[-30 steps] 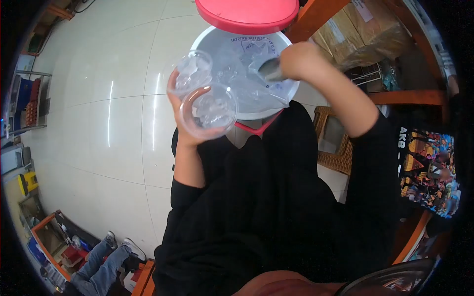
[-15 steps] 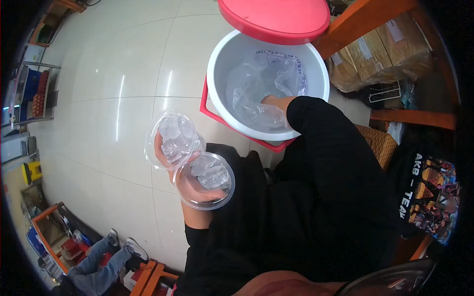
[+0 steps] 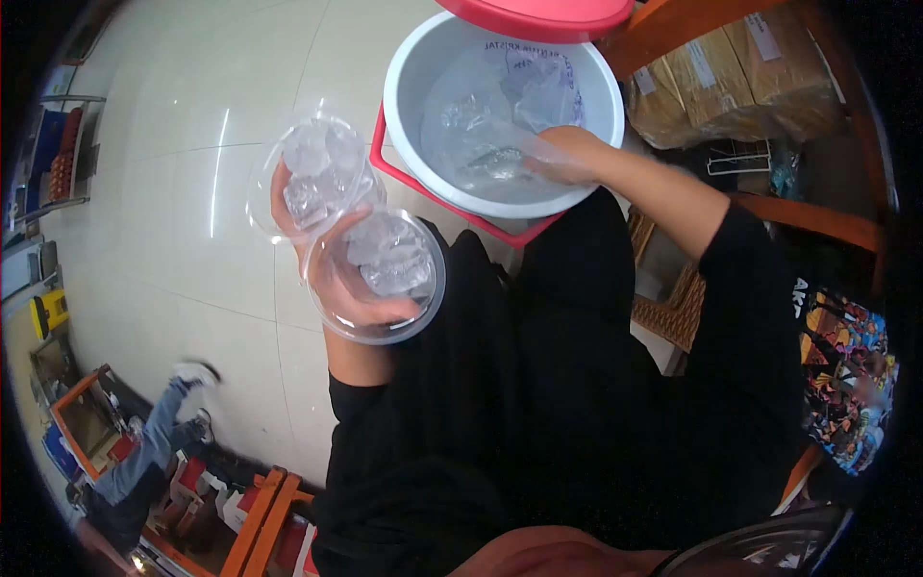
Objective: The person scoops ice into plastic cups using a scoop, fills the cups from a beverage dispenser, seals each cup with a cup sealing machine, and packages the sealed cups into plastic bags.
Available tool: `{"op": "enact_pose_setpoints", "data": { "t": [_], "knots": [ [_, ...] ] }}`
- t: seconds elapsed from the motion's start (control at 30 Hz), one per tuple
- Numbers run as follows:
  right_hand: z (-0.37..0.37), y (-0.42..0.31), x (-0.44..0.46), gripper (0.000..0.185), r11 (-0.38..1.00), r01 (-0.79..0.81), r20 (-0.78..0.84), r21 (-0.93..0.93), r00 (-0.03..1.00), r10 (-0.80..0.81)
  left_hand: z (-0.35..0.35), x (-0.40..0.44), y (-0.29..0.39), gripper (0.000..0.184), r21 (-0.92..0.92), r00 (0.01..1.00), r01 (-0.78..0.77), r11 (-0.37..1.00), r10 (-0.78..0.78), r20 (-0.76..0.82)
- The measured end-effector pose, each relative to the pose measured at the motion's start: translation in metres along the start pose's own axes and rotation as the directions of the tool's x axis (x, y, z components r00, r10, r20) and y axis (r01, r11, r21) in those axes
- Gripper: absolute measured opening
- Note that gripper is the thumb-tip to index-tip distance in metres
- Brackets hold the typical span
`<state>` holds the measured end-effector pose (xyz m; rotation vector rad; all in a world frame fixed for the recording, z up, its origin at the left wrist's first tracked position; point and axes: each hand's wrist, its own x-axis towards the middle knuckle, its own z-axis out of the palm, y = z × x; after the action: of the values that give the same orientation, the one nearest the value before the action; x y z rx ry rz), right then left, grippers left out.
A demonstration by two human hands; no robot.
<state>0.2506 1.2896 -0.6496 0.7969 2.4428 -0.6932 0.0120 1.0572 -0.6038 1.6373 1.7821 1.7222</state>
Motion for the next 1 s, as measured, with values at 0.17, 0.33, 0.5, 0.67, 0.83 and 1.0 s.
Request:
{"op": "enact_pose_setpoints", "data": {
  "t": [0.17,0.33,0.5,0.67,0.83,1.0],
  "knots": [
    [0.011,-0.026,-0.052,0.032,0.997,-0.071,-0.254,0.008,0.965,0.071,0.019,0.019,0.009,0.097,-0.091,0.994,-0.108,0.990,0.108,-0.003],
    [0.021,-0.035,-0.061,0.028,0.992,-0.130,-0.267,0.008,0.955,0.127,0.032,0.028,0.010,0.094,-0.109,0.981,-0.192,0.975,0.195,0.014],
    [0.025,-0.035,-0.066,0.033,0.983,-0.164,-0.291,0.081,0.939,0.181,0.045,0.034,0.002,0.093,-0.205,0.992,-0.121,0.971,0.123,-0.002],
    [0.018,-0.004,-0.056,0.042,0.956,-0.138,-0.232,0.259,0.952,0.200,0.047,0.042,0.002,0.092,-0.111,0.966,-0.238,0.965,0.247,0.073],
    [0.009,0.039,-0.055,0.026,0.873,0.139,-0.178,0.467,0.982,-0.061,0.051,0.046,-0.009,0.090,-0.128,0.958,-0.252,0.959,0.266,0.110],
    [-0.061,0.042,-0.103,0.028,0.708,-0.046,-0.098,0.705,0.982,0.161,0.064,0.061,0.000,0.075,-0.193,0.979,-0.106,0.975,0.137,0.152]
  ]
}}
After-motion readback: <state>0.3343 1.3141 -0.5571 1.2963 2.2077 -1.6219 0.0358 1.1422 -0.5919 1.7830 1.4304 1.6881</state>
